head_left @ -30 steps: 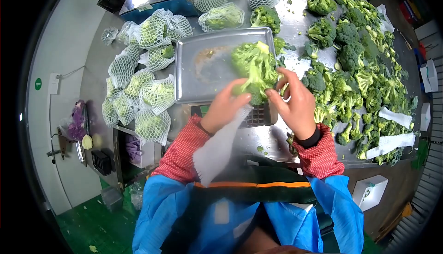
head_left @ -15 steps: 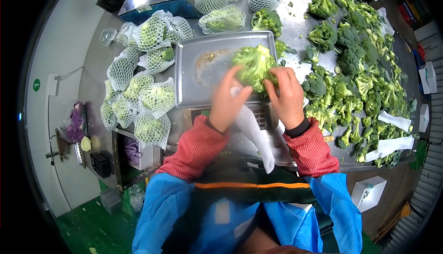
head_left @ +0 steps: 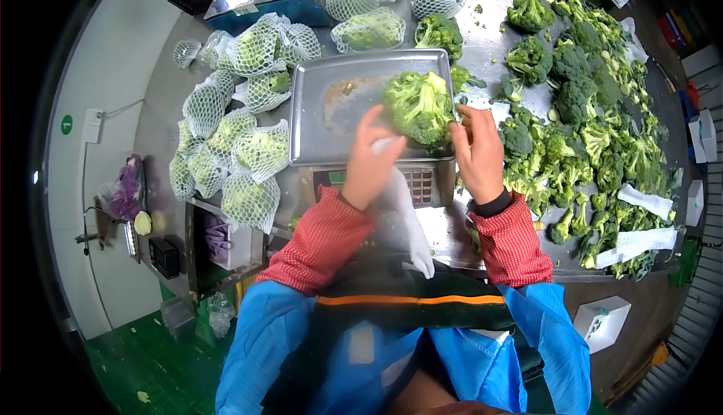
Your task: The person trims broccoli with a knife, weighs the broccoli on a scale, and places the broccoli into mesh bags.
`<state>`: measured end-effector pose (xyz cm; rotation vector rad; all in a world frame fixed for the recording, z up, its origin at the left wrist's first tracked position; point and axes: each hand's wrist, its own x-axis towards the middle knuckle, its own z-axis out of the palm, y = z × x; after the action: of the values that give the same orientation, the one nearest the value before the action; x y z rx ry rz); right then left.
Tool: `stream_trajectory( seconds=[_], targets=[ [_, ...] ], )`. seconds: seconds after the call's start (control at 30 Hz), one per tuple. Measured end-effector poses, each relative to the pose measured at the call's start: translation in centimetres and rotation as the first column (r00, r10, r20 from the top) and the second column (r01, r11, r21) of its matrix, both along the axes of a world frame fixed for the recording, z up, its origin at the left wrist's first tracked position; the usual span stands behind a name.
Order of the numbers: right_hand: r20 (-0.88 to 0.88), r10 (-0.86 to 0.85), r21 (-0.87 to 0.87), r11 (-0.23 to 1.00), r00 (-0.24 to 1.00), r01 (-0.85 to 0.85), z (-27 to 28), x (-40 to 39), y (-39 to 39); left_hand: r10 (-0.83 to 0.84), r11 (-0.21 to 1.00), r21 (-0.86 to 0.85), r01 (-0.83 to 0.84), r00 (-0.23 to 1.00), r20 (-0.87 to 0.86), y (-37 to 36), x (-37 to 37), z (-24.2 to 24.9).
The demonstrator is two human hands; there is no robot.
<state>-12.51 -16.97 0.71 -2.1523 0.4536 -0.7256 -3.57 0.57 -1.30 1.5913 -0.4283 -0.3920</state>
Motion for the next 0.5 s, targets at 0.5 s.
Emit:
stream_trajectory(
  seconds=[0.5],
  targets=[
    [0.124,0.372,0.868,0.409,0.92,-0.282,-2.8,-9.4,2.4,-0.298,0.954,-0.112,0.277,0.9,-0.319,2.6,-8.3,-0.3]
  ],
)
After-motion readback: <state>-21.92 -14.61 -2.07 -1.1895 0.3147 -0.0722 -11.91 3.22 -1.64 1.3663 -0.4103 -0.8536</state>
